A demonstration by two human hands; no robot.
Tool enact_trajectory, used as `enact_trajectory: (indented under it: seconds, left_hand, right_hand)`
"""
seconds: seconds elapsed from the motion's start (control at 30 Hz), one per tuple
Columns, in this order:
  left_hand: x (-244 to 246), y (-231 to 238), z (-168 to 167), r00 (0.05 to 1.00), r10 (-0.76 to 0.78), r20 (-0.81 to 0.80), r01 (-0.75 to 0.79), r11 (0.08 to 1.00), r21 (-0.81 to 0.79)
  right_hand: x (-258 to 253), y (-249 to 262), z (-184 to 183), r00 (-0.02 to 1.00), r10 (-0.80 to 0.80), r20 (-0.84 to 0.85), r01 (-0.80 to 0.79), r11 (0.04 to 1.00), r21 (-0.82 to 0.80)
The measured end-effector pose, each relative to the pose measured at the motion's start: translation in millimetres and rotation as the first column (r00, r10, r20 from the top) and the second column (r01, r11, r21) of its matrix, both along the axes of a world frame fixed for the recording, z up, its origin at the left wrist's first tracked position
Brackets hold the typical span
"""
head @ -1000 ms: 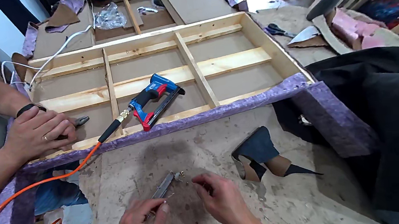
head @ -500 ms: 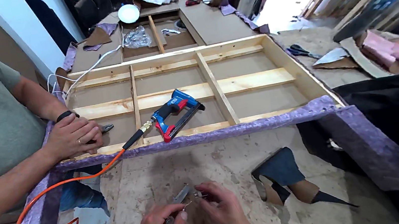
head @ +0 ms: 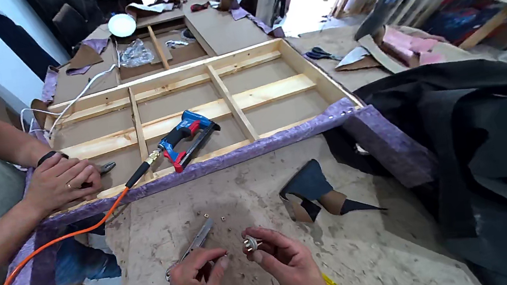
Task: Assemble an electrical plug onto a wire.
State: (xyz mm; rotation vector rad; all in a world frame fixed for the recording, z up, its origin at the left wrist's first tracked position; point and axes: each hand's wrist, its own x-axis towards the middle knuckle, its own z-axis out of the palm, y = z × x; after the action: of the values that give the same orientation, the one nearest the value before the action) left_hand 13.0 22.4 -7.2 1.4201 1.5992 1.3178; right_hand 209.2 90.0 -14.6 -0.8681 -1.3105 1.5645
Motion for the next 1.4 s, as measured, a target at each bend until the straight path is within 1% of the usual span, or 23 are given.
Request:
enact_trajectory:
  seconds: [0.07,0.2,0.27,0.33,0.43,0.5,0.53,0.6,0.63,0.7,0.77,0.83,0.87,0.9,0.93,0.97,1.0,1.03,1.1,1.17,1.23,1.33,1.4]
  left_hand:
    - [2,-1,5,0.998,-0.039,0.046,0.039,0.999,0.009]
    - [3,-4,13,0.996,-0.071,0.049,0.070,0.997,0.019]
    - [2,-5,17,0.999,-0.052,0.017,0.052,0.998,-0.031]
    - [-1,-8,19,0.997,-0.014,-0.080,0.009,0.998,-0.055]
    - [-5,-8,21,0.941,0.090,-0.327,-0.076,0.996,0.055]
    - [-7,-7,22,0.894,0.080,-0.440,-0.002,0.985,0.175]
    - [-6,-8,24,0.891,0.006,-0.455,0.092,0.977,0.192]
    - [-1,-11,24,0.898,-0.158,-0.411,0.252,0.950,0.185]
    - [0,-14,22,0.908,-0.192,-0.372,0.279,0.940,0.195]
    - [-5,-19,17,0.936,-0.206,-0.284,0.268,0.942,0.200]
    - [-11,-22,14,0.953,-0.212,-0.217,0.250,0.954,0.165]
    - [-17,-23,8,0.962,-0.204,-0.180,0.230,0.963,0.140]
    - [-19,-23,4,0.971,-0.188,-0.149,0.207,0.970,0.126]
    - [-21,-23,1,0.984,-0.158,-0.088,0.167,0.980,0.106]
    - [-25,-23,-1,0.993,-0.118,0.005,0.117,0.991,0.069]
    - [-29,-23,-3,0.989,-0.068,0.134,0.066,0.998,0.021]
    - [-33,-22,-4,0.965,-0.019,0.263,0.029,0.999,-0.037]
    - [-39,-20,-6,0.924,0.017,0.382,0.018,0.996,-0.088]
    - [-49,-13,-9,0.826,0.041,0.563,0.045,0.989,-0.138]
    - [-55,-8,-10,0.709,-0.003,0.706,0.113,0.988,-0.109]
    - [-59,-4,-10,0.589,-0.030,0.808,0.114,0.992,-0.046]
    - [-60,7,-8,0.600,0.066,0.797,0.037,0.993,-0.110]
    - [-61,23,-6,0.586,0.104,0.803,0.085,0.978,-0.190]
  right_hand:
    - [4,0,3,1.000,0.020,0.004,-0.020,0.998,0.061]
    - [4,1,7,0.998,0.060,-0.031,-0.055,0.988,0.143]
    - [3,3,7,0.996,0.068,-0.051,-0.061,0.990,0.129]
    - [3,2,2,0.996,0.058,-0.069,-0.050,0.993,0.106]
    - [7,-3,-5,0.995,0.021,-0.095,-0.021,1.000,0.010]
    - [7,-9,-5,0.988,0.021,-0.155,-0.043,0.989,-0.140]
    - [5,-14,-2,0.977,0.042,-0.210,-0.090,0.970,-0.224]
    - [-4,-27,5,0.933,0.106,-0.345,-0.228,0.914,-0.335]
    - [-9,-32,7,0.910,0.118,-0.397,-0.276,0.886,-0.371]
    - [-16,-39,10,0.894,0.140,-0.426,-0.327,0.854,-0.406]
    - [-21,-40,12,0.902,0.174,-0.394,-0.343,0.843,-0.414]
    - [-23,-35,12,0.934,0.211,-0.288,-0.319,0.857,-0.406]
    - [-24,-30,10,0.960,0.231,-0.157,-0.273,0.891,-0.363]
    - [-24,-21,4,0.974,0.219,0.065,-0.196,0.946,-0.257]
    - [-26,-10,-10,0.931,0.133,0.341,-0.113,0.990,-0.079]
    - [-28,2,-30,0.822,0.000,0.570,-0.083,0.990,0.118]
    - [-31,13,-48,0.708,-0.119,0.697,-0.098,0.960,0.264]
    - [-35,23,-61,0.619,-0.195,0.761,-0.141,0.925,0.352]
    - [-41,36,-75,0.525,-0.224,0.821,-0.243,0.885,0.396]
    - [-41,42,-79,0.489,-0.193,0.850,-0.319,0.868,0.381]
    - [-41,45,-78,0.481,-0.181,0.858,-0.362,0.850,0.383]
    - [-40,49,-74,0.433,-0.149,0.889,-0.413,0.844,0.342]
    - [-35,52,-72,0.436,-0.113,0.893,-0.397,0.867,0.303]
